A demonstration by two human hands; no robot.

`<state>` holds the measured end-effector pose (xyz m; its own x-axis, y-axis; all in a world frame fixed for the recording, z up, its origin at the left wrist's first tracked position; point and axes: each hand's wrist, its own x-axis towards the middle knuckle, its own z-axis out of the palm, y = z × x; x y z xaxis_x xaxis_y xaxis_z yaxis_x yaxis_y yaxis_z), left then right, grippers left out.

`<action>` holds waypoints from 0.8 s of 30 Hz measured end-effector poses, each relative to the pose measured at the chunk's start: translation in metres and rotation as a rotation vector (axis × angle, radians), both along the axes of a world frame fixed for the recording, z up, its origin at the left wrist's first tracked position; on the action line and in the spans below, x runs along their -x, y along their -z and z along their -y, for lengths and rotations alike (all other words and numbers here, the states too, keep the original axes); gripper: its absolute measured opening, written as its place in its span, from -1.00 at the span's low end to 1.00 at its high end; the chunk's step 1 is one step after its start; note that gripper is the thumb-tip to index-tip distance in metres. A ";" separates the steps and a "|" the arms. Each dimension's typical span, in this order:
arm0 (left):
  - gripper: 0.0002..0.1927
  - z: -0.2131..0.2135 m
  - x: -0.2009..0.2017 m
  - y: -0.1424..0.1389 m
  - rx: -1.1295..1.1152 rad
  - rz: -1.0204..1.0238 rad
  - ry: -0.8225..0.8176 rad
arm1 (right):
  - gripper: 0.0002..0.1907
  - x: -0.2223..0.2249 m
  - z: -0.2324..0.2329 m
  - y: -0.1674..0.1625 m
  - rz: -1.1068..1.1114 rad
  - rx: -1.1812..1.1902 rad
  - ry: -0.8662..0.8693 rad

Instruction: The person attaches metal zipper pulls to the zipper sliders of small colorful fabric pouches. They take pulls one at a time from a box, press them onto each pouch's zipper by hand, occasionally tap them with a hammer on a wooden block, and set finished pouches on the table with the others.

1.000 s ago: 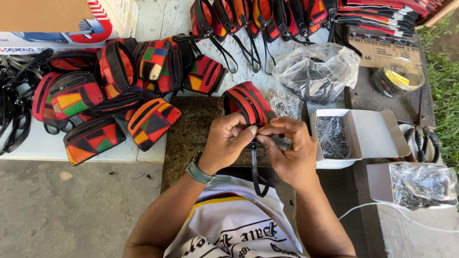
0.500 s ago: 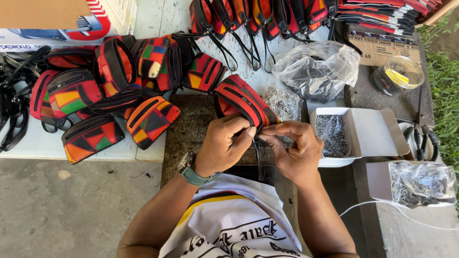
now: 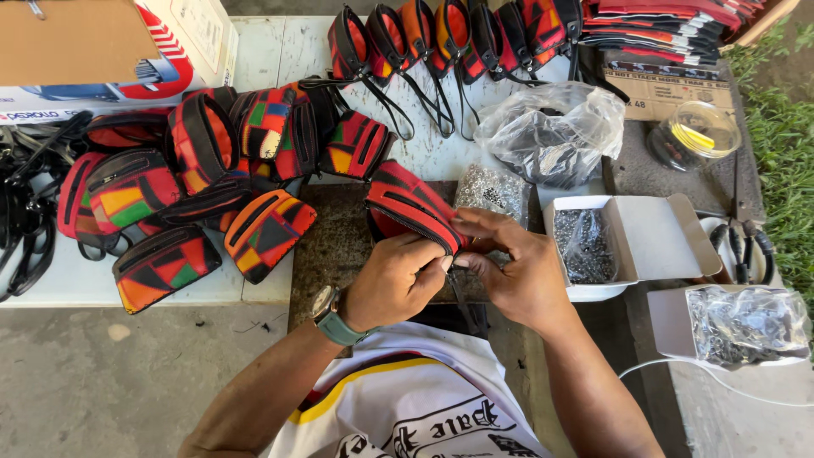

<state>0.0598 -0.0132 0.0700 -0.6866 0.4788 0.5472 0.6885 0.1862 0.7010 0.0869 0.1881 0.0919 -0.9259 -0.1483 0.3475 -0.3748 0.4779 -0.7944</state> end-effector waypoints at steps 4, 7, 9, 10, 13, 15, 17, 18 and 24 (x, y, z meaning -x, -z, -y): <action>-0.98 -0.008 -0.001 0.011 -0.133 0.023 0.000 | -0.50 0.001 0.005 -0.004 0.049 0.032 -0.002; -0.93 -0.003 0.003 0.023 -0.244 0.211 0.014 | -0.57 0.006 0.006 -0.009 0.081 -0.044 0.015; -0.89 0.005 0.007 0.032 -0.346 0.476 0.006 | -0.59 0.012 0.002 -0.016 0.157 0.098 -0.006; -0.84 0.010 0.008 0.037 -0.398 0.518 0.009 | -0.59 0.014 -0.001 -0.020 0.194 0.172 -0.016; -0.69 0.022 0.023 0.041 -0.648 0.650 0.096 | -0.59 0.011 -0.005 -0.027 -0.278 -0.094 0.050; -0.77 0.025 0.027 0.040 -0.913 0.845 0.258 | -0.47 0.006 0.002 -0.024 -0.421 -0.236 -0.058; -0.84 0.025 0.026 0.034 -0.962 1.014 0.179 | -0.37 0.001 0.010 -0.016 -0.460 -0.260 -0.101; -0.79 0.024 0.025 0.031 -0.983 1.096 0.142 | -0.33 0.000 0.013 -0.011 -0.433 -0.215 -0.096; -0.64 0.018 0.024 0.030 -0.842 1.128 0.336 | -0.62 0.029 0.020 0.029 -0.270 0.063 -0.040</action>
